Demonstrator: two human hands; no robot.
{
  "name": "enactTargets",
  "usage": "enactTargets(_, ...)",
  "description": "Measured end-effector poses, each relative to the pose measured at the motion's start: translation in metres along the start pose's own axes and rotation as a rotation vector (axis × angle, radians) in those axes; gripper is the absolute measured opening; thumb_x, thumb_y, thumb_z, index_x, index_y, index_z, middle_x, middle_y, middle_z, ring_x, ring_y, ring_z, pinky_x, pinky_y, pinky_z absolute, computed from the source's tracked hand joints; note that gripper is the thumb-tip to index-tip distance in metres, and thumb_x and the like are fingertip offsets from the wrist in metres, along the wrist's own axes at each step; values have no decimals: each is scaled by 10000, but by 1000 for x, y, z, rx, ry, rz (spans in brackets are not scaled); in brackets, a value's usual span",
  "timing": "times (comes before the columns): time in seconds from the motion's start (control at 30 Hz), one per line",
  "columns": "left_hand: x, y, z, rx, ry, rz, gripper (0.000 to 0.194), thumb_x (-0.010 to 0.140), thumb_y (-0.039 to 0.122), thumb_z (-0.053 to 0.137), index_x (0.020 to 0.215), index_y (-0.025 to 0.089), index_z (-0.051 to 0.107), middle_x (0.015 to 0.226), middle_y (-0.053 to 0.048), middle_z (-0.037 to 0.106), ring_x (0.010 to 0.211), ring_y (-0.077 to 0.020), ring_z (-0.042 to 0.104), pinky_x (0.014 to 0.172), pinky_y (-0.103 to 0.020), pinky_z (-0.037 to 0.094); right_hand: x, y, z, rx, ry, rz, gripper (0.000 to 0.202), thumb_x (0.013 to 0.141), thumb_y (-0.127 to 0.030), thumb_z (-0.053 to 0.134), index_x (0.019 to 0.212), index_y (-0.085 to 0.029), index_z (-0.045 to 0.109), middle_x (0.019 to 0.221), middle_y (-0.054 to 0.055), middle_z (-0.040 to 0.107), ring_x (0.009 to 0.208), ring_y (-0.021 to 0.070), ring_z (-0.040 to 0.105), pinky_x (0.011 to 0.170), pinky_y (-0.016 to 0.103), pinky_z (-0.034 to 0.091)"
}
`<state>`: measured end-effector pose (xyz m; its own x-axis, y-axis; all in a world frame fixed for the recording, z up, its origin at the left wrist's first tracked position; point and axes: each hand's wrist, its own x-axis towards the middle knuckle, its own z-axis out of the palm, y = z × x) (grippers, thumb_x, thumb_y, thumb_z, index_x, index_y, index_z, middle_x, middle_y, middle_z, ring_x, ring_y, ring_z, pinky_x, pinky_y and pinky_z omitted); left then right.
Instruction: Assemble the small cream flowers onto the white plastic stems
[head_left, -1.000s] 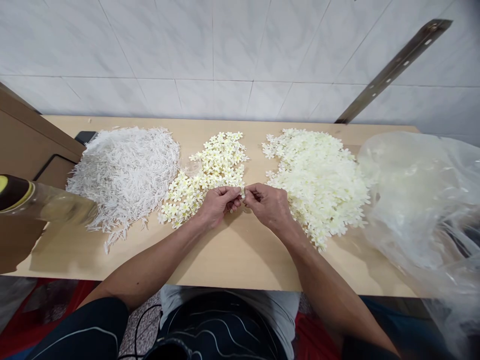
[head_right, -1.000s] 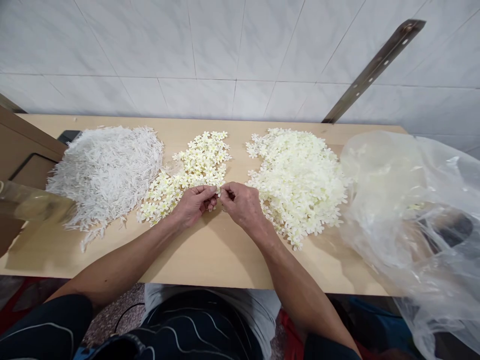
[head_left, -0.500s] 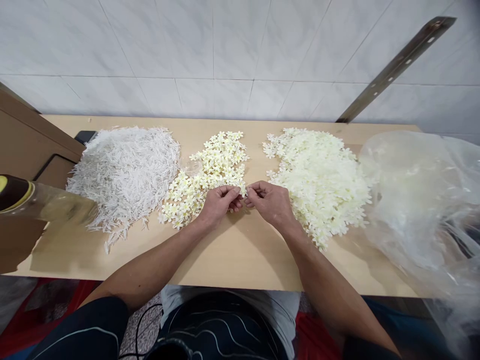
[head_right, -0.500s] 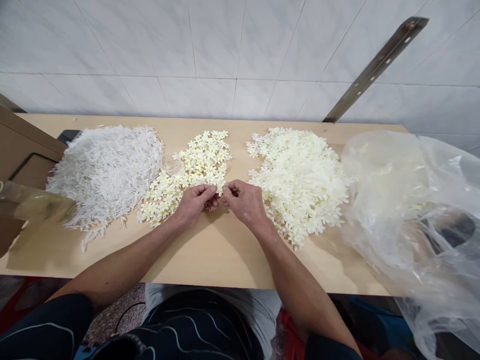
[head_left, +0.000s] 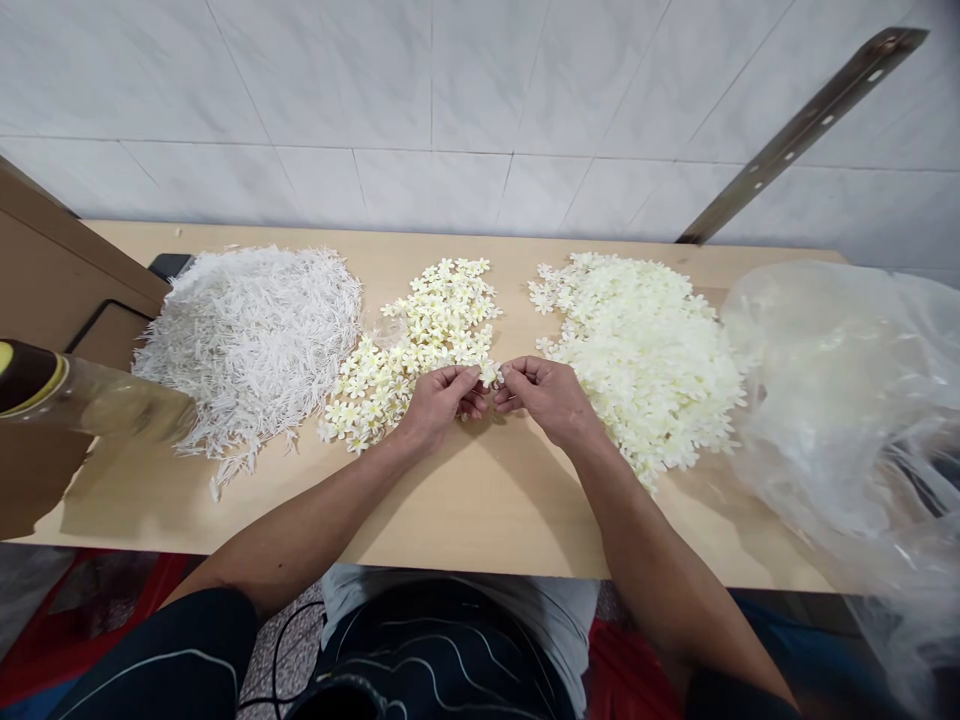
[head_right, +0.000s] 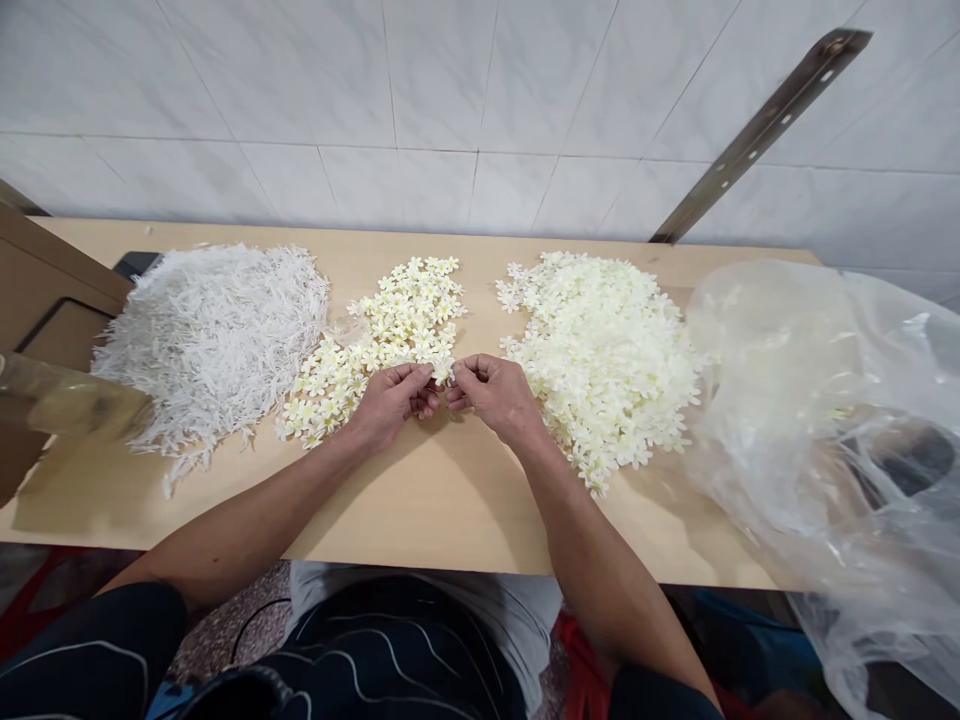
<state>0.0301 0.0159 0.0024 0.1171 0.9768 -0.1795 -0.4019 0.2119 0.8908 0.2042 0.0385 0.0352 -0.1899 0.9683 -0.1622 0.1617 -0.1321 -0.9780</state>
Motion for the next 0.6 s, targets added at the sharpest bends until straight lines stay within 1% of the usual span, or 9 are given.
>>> enactTargets(0.2, -2, 2, 1, 34, -14, 21, 434, 737, 503, 875, 878, 136, 690, 664, -40, 691, 555, -128, 625, 544, -238, 479, -3, -3, 2, -31, -34, 3, 282, 859, -442, 758, 839, -168, 695, 695, 38, 722, 600, 152, 693, 606, 271, 617)
enactTargets(0.3, -2, 3, 0, 37, -23, -1, 431, 736, 512, 870, 852, 136, 694, 662, -44, 689, 560, -130, 625, 546, -240, 474, -3, -4, 2, 17, -51, 20, 243, 848, -403, 757, 815, -173, 684, 684, 29, 701, 606, 147, 676, 593, 271, 612)
enactTargets(0.47, -1, 4, -2, 4, -27, -51, 408, 733, 492, 873, 832, 134, 703, 683, -49, 686, 568, -124, 613, 552, -246, 470, -3, -8, 1, 91, -51, 101, 205, 798, -347, 773, 764, -179, 660, 681, 29, 677, 597, 148, 647, 574, 291, 606)
enactTargets(0.6, 0, 5, -2, -43, -22, -70, 409, 721, 486, 882, 806, 129, 702, 714, -51, 680, 579, -117, 606, 541, -243, 457, -2, -11, -4, 164, -86, 93, 234, 776, -370, 796, 752, -175, 669, 672, 25, 651, 601, 138, 614, 554, 272, 582)
